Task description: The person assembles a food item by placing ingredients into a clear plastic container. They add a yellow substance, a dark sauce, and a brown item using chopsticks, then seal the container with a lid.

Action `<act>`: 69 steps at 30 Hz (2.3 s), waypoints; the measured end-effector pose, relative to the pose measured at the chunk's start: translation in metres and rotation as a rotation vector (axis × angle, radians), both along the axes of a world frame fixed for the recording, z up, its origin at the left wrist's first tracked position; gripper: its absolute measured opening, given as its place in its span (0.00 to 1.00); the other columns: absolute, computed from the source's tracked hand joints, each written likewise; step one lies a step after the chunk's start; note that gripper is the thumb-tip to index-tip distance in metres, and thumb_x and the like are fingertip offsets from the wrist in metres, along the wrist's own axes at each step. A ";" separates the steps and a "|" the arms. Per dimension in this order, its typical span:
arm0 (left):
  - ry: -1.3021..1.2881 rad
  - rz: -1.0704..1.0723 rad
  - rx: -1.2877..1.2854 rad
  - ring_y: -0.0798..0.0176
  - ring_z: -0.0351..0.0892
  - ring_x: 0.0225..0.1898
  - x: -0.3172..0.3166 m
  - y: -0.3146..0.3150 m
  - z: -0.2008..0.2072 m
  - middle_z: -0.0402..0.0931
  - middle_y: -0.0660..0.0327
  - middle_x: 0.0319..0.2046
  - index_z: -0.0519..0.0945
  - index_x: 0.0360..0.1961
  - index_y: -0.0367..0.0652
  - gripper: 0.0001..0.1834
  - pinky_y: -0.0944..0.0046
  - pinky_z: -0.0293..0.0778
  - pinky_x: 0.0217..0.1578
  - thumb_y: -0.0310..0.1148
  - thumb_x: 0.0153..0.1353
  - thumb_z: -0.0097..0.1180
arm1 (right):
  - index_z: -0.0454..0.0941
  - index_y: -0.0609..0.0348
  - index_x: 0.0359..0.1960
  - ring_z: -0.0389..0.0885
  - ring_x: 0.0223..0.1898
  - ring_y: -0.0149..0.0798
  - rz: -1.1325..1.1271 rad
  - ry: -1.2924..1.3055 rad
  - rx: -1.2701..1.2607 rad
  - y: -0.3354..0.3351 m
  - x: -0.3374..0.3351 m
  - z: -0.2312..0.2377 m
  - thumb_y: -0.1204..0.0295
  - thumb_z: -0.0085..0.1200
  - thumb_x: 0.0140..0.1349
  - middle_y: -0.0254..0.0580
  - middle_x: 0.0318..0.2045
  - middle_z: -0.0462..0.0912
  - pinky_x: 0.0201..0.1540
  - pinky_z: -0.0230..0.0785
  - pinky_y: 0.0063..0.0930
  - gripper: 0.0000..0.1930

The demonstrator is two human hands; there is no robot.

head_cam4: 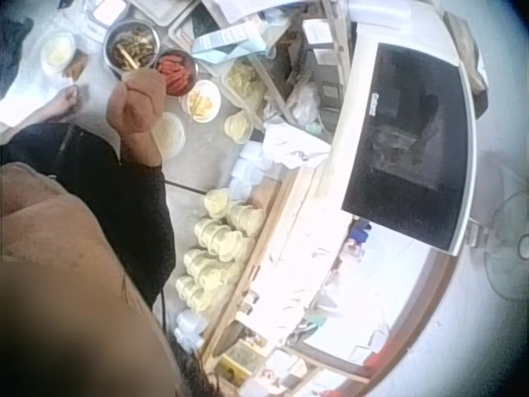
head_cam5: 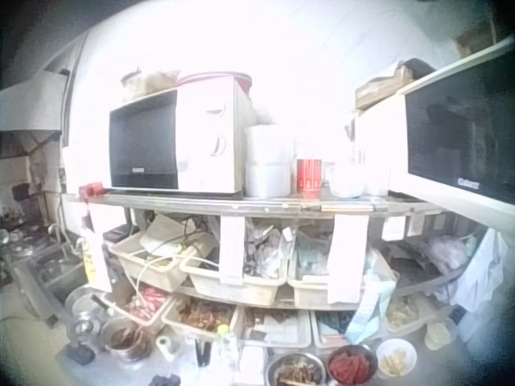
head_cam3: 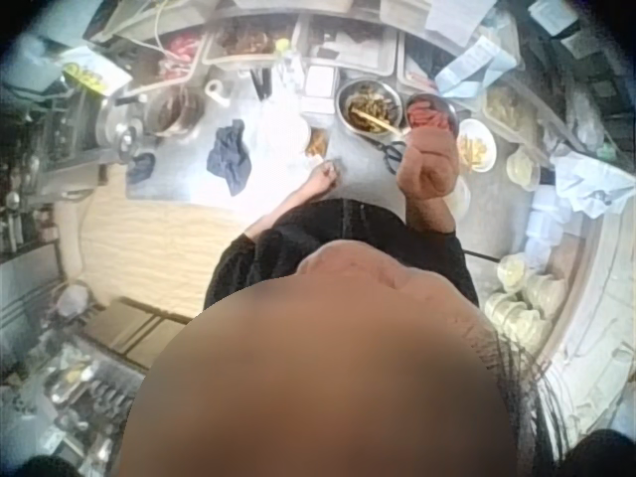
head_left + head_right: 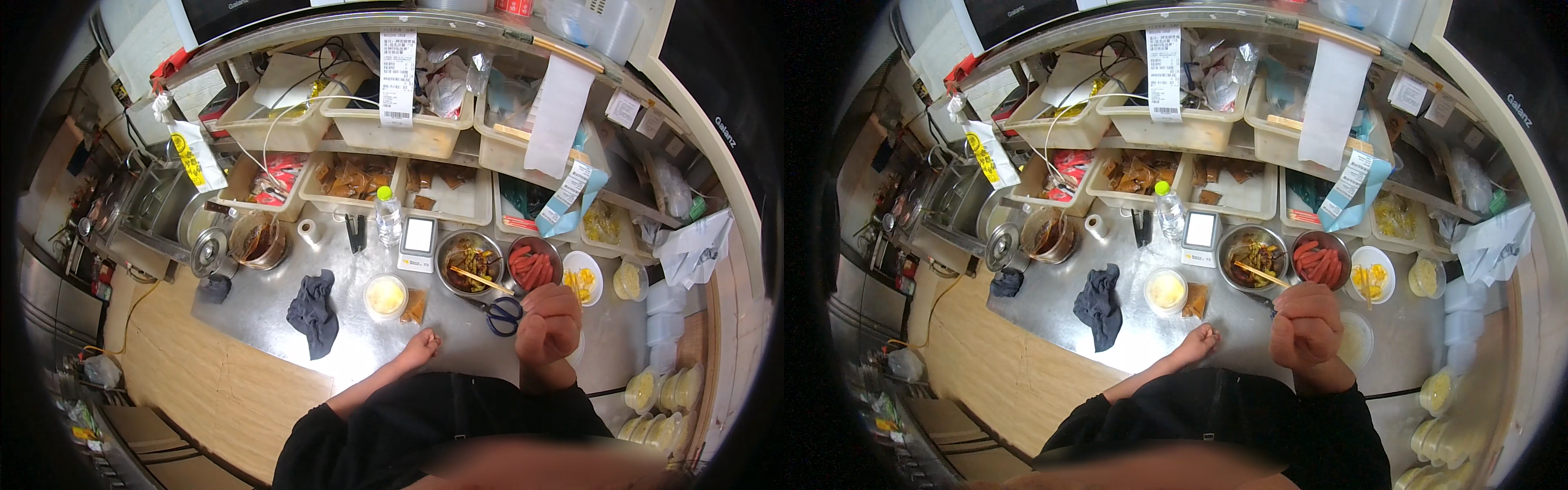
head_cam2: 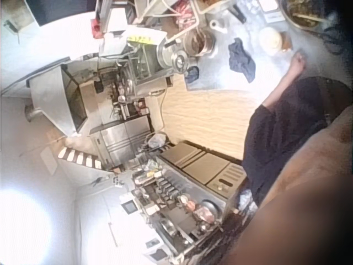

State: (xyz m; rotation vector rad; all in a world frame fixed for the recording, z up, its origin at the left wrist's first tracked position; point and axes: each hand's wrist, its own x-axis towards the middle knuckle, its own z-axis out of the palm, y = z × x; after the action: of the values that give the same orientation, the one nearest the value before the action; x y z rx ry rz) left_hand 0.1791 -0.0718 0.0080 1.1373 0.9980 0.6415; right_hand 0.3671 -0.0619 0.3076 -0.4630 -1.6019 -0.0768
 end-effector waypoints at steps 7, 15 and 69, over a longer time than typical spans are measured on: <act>-0.134 -0.043 0.033 0.69 0.75 0.30 -0.002 0.002 -0.022 0.76 0.60 0.38 0.71 0.36 0.40 0.07 0.70 0.73 0.33 0.19 0.57 0.50 | 0.67 0.60 0.24 0.75 0.25 0.41 -0.036 -0.003 -0.049 0.003 -0.001 -0.008 0.86 0.53 0.46 0.45 0.29 0.76 0.27 0.70 0.30 0.09; -0.069 -0.110 -0.035 0.75 0.72 0.30 -0.002 0.005 -0.012 0.75 0.68 0.28 0.76 0.36 0.41 0.02 0.72 0.71 0.34 0.26 0.64 0.55 | 0.67 0.58 0.23 0.77 0.26 0.42 -0.062 -0.033 -0.055 0.009 -0.008 -0.011 0.85 0.56 0.45 0.44 0.28 0.78 0.27 0.71 0.33 0.10; 0.127 -0.068 -0.048 0.77 0.65 0.24 -0.038 -0.013 0.054 0.71 0.72 0.21 0.78 0.26 0.40 0.13 0.74 0.63 0.26 0.37 0.63 0.61 | 0.79 0.62 0.29 0.77 0.42 0.51 -1.180 -0.719 0.011 0.311 0.134 0.265 0.74 0.49 0.60 0.48 0.36 0.81 0.45 0.69 0.46 0.07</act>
State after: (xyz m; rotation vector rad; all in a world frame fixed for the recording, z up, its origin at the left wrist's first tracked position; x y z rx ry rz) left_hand 0.1408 -0.0844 0.0624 1.1759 1.0729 0.4935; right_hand 0.5007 0.2489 0.5728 -1.4344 -1.7803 -1.2522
